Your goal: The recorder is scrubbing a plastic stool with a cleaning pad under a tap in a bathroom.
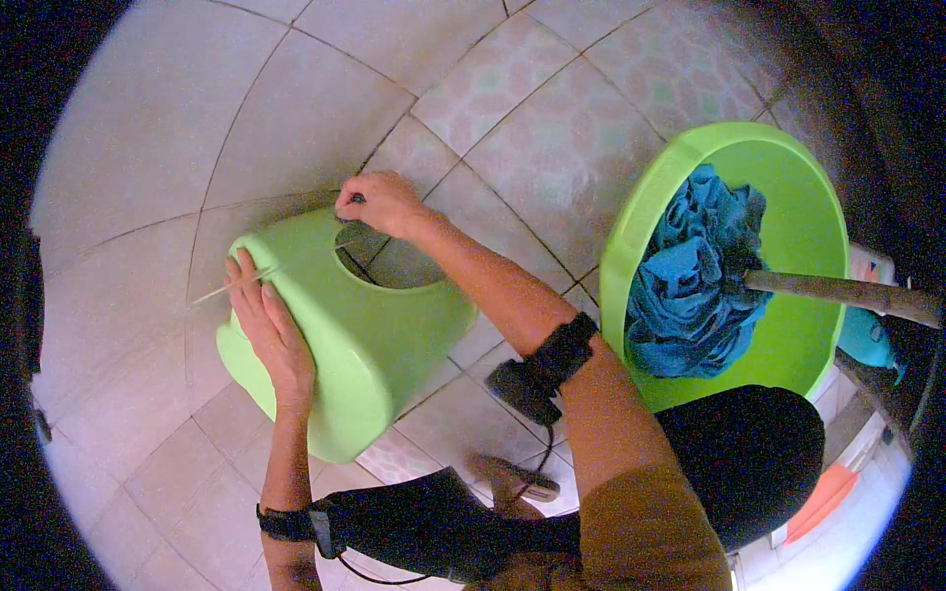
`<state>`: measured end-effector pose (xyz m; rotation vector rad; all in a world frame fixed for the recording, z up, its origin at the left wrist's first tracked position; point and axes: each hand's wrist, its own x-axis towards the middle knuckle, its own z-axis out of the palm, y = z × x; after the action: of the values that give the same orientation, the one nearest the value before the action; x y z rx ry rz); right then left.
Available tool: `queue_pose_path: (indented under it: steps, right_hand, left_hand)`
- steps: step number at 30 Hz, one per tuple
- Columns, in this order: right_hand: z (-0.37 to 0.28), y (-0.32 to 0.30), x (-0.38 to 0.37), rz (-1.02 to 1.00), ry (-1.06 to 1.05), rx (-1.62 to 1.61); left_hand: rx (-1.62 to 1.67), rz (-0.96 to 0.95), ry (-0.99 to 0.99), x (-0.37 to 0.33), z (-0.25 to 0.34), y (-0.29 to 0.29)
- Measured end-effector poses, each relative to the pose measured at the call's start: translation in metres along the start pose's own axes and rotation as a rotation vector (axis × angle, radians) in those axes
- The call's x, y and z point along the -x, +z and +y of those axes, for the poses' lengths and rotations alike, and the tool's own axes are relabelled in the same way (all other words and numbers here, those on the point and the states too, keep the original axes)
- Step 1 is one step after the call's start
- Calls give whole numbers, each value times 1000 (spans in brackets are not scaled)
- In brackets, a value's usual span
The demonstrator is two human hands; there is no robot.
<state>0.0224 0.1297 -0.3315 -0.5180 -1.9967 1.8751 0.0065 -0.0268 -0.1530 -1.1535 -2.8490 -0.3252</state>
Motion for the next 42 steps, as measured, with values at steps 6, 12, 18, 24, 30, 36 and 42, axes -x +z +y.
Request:
queue_pose_path:
  steps: [6, 12, 18, 24, 30, 36, 42]
  right_hand:
    - [48, 15, -26, 24, -144, 529]
    - [62, 17, -38, 50, -381, 699]
    - [49, -6, 12, -203, -155, 641]
    - [44, 13, 17, 250, -44, 553]
    - [8, 20, 12, 243, 141, 81]
    - [-86, -12, 47, -1, 35, -31]
    - [-98, -49, 105, -160, 278, -110]
  left_hand:
    - [11, 19, -7, -1, 3, 5]
    - [0, -4, 22, -7, 6, 7]
    - [-62, 13, 41, -3, -6, 4]
    - [-16, 21, 46, -7, 4, 5]
    - [-38, 46, 73, -6, -2, 9]
    - [-76, 78, 74, -6, -4, 12]
    - [-79, 97, 71, -5, -9, 10]
